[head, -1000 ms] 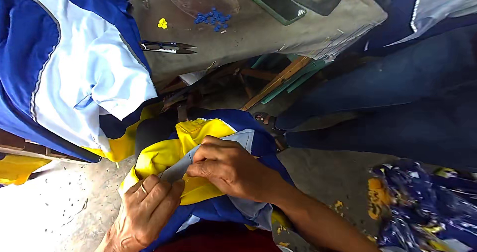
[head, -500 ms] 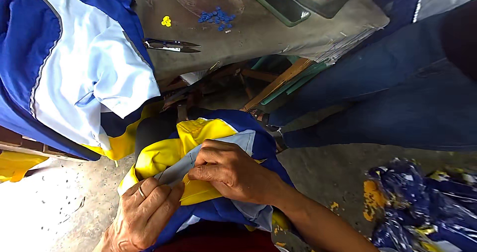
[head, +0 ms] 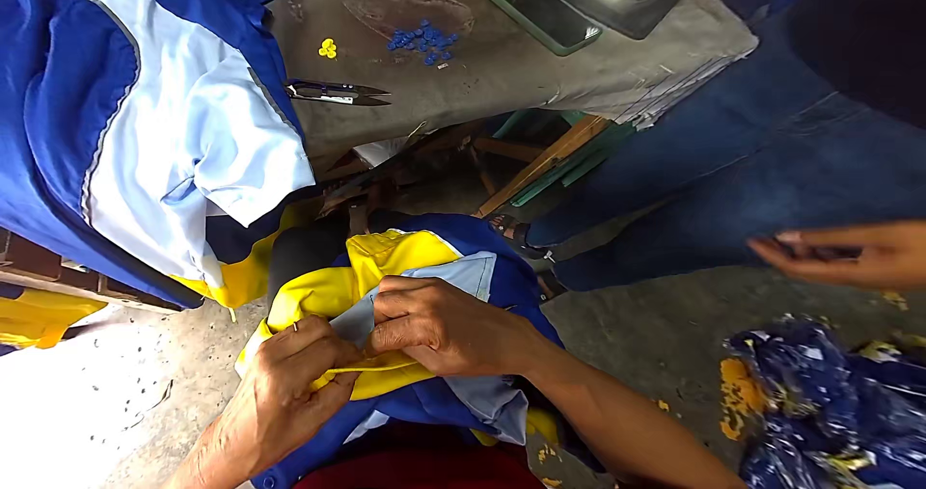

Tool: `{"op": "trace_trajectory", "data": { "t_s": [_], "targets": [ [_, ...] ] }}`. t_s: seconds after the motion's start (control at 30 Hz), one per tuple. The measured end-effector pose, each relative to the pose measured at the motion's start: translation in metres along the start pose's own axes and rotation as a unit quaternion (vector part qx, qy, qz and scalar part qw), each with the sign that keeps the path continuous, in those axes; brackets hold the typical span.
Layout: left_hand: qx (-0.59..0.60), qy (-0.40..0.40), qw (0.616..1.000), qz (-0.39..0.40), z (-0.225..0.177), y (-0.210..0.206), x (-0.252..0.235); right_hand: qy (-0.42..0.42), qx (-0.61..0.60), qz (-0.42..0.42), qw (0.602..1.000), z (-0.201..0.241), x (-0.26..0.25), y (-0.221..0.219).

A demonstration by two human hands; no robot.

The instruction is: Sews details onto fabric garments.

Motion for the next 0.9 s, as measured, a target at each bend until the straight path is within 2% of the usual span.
{"op": "trace_trajectory", "data": {
  "t_s": [0.07, 0.23, 0.3, 0.47, 0.57, 0.63, 0.67, 0.73, 0.8, 0.87, 0.9],
  "targets": [
    [0.036, 0.025, 0.999, 0.015, 0.001, -0.001, -0.002, -0.001, -0.03, 0.006, 1.0, -0.001, -0.001, -0.001],
    [0.138, 0.128, 0.982, 0.022, 0.01, -0.001, -0.007, -0.081, -0.072, 0.001, 0.994, 0.008, -0.001, 0.005],
    [0.177, 0.158, 0.971, 0.02, 0.013, -0.003, -0.009, -0.084, -0.101, 0.001, 0.991, 0.014, -0.001, 0.007],
    [0.217, 0.212, 0.953, 0.013, 0.017, -0.006, -0.01, -0.004, 0.049, -0.075, 0.996, 0.015, 0.003, -0.013],
    [0.211, 0.238, 0.948, 0.009, 0.017, -0.006, -0.011, 0.004, 0.15, -0.131, 0.98, 0.011, 0.003, -0.022],
    [0.204, 0.251, 0.946, 0.01, 0.016, -0.006, -0.012, 0.006, 0.17, -0.152, 0.974, 0.015, 0.002, -0.022],
    [0.196, 0.256, 0.947, 0.013, 0.015, -0.006, -0.013, 0.012, 0.125, -0.166, 0.978, 0.019, 0.002, -0.02],
    [0.181, 0.262, 0.948, 0.023, 0.014, -0.008, -0.015, 0.012, -0.087, -0.19, 0.978, 0.032, 0.01, -0.007],
    [0.169, 0.27, 0.947, 0.028, 0.015, -0.008, -0.015, -0.011, -0.291, -0.24, 0.926, 0.046, 0.029, 0.018],
    [0.158, 0.276, 0.948, 0.027, 0.02, -0.008, -0.013, -0.013, -0.339, -0.362, 0.868, 0.064, 0.069, 0.061],
    [0.155, 0.276, 0.948, 0.022, 0.023, -0.009, -0.011, -0.01, -0.294, -0.447, 0.844, 0.073, 0.099, 0.085]
  ]
}}
Point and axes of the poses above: each hand's wrist, its own x-axis away from the middle knuckle, its own y-axis out of the back of the hand, z = x × y, the point moved 3 cm from there along -x, towards the middle knuckle, and after that the axes turned 4 degrees about -x, right-handed, at the moved point
